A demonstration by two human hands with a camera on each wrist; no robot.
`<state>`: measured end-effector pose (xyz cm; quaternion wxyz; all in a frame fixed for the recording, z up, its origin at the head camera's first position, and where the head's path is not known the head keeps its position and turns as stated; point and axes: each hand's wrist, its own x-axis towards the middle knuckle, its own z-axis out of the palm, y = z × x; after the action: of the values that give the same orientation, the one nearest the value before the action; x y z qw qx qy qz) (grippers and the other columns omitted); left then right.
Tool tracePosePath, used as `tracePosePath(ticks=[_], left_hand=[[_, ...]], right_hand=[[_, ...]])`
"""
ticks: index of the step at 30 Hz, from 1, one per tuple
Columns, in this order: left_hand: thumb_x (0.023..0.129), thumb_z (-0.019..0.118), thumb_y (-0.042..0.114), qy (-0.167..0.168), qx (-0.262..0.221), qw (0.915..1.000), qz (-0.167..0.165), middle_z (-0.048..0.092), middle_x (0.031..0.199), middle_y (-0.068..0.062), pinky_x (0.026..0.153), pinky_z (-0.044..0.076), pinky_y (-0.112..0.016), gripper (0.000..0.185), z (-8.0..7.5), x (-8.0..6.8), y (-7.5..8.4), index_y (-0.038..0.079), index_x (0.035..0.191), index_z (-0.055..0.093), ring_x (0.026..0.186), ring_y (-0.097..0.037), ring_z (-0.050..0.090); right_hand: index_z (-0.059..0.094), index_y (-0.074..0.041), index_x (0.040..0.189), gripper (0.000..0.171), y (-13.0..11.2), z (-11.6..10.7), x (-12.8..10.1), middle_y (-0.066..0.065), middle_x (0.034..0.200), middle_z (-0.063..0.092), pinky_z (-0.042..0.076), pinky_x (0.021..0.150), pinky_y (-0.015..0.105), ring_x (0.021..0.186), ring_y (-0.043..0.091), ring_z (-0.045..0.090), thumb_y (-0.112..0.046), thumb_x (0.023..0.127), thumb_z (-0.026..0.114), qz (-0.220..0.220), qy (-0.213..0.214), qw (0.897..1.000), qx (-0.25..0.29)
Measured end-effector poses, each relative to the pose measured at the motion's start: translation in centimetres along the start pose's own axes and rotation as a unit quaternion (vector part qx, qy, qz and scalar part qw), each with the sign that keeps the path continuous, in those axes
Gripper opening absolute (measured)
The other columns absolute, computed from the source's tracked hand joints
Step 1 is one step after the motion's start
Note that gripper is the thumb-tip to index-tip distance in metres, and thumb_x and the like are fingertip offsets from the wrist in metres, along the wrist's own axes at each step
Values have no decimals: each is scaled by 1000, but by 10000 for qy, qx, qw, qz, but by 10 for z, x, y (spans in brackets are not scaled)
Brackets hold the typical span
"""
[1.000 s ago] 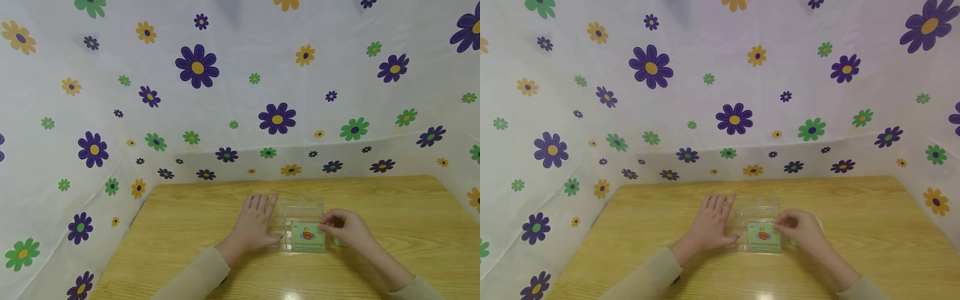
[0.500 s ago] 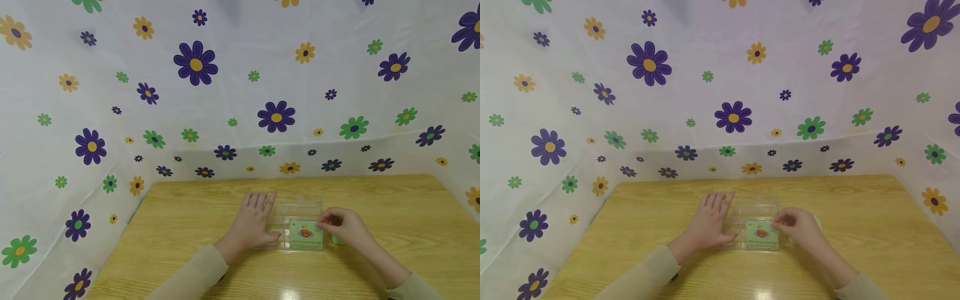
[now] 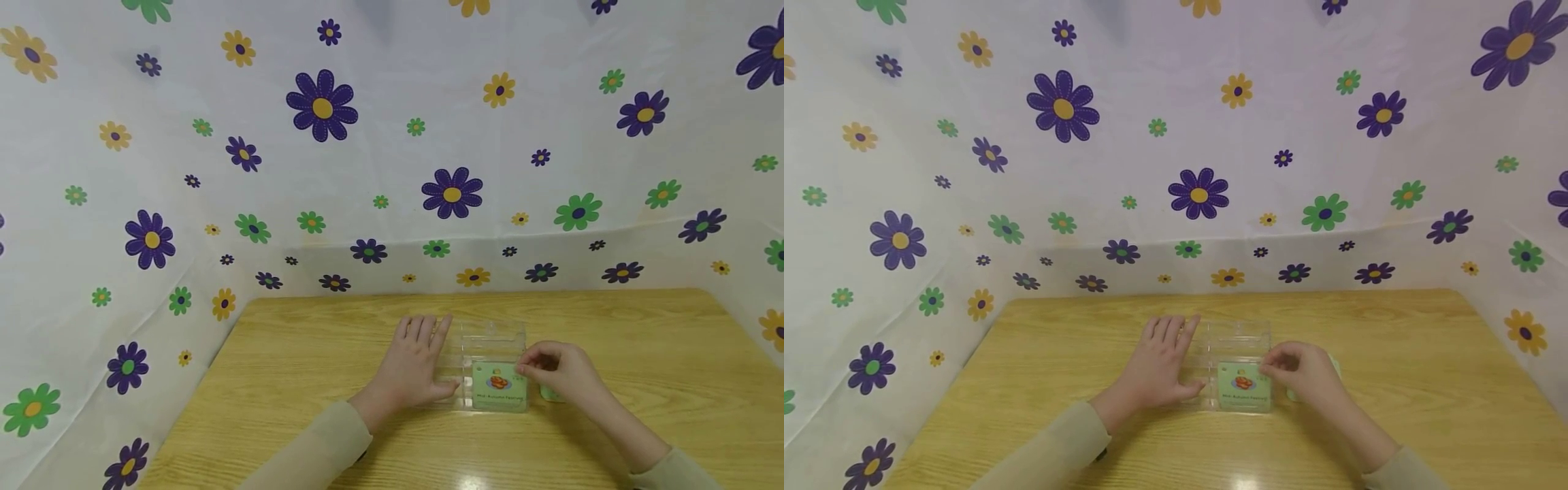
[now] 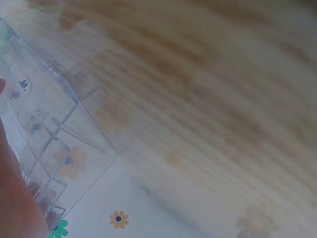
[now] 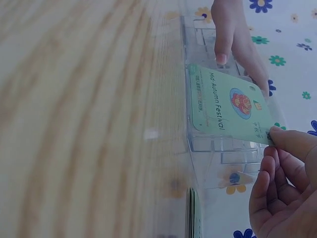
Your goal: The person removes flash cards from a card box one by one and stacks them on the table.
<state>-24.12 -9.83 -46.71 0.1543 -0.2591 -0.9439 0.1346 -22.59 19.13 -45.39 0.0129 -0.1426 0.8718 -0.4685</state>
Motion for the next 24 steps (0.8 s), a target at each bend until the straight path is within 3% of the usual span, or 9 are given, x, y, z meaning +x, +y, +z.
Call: tracePosePath(ticks=[24], left_hand=[[89,51,82,22,79,10000,35,48,145,-9,119,36,-48,111,0,0,-1,11,169,20,133,-26,49]], right_hand=[[81,-3,96,6,1,-3,1,8,92,77,53,66,21,74,2,60,-8,93,80,-54,70,10000,-21]])
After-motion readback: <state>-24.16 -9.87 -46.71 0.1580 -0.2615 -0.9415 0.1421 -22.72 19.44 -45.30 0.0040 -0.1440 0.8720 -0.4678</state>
